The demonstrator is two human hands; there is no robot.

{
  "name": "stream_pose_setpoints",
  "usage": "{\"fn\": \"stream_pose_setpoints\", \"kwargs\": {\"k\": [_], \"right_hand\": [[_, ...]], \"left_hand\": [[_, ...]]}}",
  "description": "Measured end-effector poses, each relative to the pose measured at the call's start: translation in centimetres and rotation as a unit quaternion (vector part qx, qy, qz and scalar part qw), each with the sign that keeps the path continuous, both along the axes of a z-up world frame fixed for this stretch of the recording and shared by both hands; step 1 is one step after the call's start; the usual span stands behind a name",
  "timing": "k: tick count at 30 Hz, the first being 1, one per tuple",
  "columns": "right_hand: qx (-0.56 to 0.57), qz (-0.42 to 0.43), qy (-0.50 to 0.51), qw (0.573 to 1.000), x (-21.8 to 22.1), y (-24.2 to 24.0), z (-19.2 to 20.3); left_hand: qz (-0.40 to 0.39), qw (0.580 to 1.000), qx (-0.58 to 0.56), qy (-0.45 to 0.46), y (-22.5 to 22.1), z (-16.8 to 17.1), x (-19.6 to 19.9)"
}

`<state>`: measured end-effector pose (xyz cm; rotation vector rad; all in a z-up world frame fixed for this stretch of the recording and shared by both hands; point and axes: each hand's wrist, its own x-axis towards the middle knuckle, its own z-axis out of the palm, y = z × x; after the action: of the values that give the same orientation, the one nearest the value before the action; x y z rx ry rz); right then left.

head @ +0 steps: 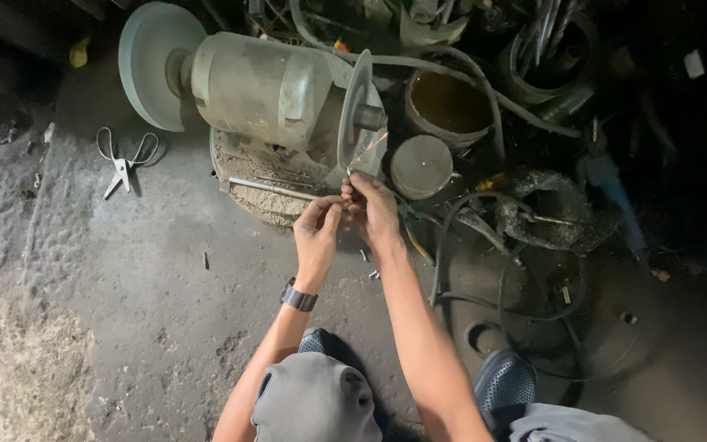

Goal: Use a bench grinder to clean or sharpen small metal pins in a workshop.

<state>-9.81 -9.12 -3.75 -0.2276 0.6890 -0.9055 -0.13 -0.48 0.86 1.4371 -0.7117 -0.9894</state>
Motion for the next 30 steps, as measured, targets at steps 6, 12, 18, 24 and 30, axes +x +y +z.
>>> {"fn": "stream_pose_setpoints", "kwargs": {"k": [6,12,18,24,30], "right_hand": [[-0.089,-0.044,0.173,0.98,0.8,-0.5,-0.1],[-0.398,-0.101,0.451,0.793,0.7,0.1,1.9],[-0.14,-0.132,0.222,0.956,-0.9,0.3,-0.8],[-0.003,-0.104,-0.003,0.995,-0.8,0.6,0.0],[-0.001,-0.035,0.033,0.999,-0.1,0.3,-1.2]], "left_hand": [[0.004,1.0,0.017,0.014,-0.1,0.9,-0.1],[-0.001,1.0,-0.011,-0.004,0.2,-0.9,0.2],[0.005,1.0,0.017,0.025,-0.1,0.4,0.1],[0.007,1.0,0.013,0.024,-0.2,0.4,-0.1],[0.005,1.0,0.005,0.016,-0.1,0.7,-0.1]]}}
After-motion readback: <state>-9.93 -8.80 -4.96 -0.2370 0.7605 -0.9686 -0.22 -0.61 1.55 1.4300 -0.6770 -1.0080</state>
